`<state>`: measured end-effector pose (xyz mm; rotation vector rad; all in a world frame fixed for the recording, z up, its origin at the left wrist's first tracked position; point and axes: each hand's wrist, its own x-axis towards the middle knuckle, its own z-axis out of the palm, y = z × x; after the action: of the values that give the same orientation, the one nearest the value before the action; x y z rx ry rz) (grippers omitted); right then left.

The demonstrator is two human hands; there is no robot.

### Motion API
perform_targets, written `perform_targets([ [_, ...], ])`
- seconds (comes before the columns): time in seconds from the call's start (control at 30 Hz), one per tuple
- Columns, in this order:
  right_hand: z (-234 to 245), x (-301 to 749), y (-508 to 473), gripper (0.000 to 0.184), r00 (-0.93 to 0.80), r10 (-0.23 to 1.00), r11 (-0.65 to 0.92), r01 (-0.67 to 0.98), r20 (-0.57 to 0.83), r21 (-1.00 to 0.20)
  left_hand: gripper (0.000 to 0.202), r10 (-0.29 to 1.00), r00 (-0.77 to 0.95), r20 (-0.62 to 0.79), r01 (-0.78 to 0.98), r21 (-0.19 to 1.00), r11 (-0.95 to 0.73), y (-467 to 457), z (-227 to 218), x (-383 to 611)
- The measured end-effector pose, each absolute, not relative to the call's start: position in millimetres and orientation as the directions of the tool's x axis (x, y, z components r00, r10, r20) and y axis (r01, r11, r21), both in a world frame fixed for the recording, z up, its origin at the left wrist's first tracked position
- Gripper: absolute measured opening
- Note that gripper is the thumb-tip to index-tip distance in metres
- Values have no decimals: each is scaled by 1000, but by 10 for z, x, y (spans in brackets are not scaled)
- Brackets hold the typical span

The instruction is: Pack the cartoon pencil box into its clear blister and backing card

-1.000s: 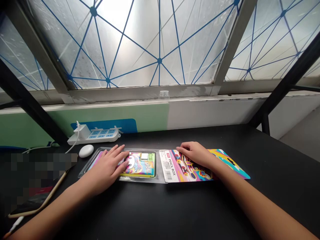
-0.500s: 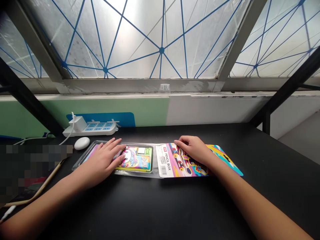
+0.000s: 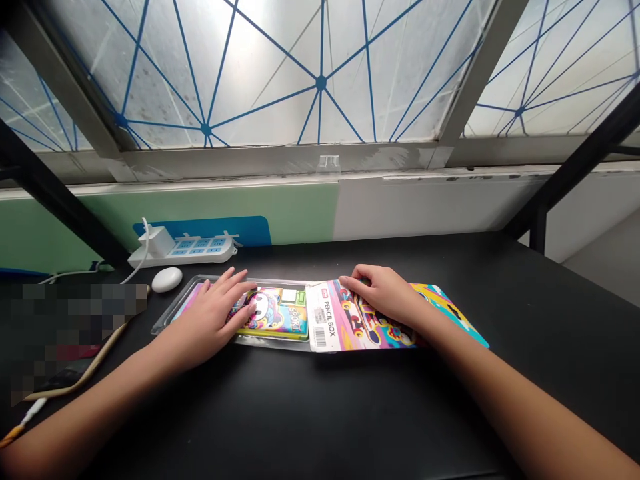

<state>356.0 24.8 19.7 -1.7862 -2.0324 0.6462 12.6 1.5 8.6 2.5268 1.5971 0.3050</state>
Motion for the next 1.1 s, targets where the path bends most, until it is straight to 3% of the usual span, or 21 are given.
perform_targets([
  [0.5,274,3794,340,50,-111,992,59,815,-55,-576,52,886,448,121,876,140,-462,22,53,108],
  [0.77,227,3652,280,49,-97,995,75,812,-7,-579,52,912,401,93,898,159,-411,5,56,147],
  [1.1,145,3605,302,50,-129,990,70,793,-54,-606,50,898,422,125,879,185,-439,-14,65,171],
])
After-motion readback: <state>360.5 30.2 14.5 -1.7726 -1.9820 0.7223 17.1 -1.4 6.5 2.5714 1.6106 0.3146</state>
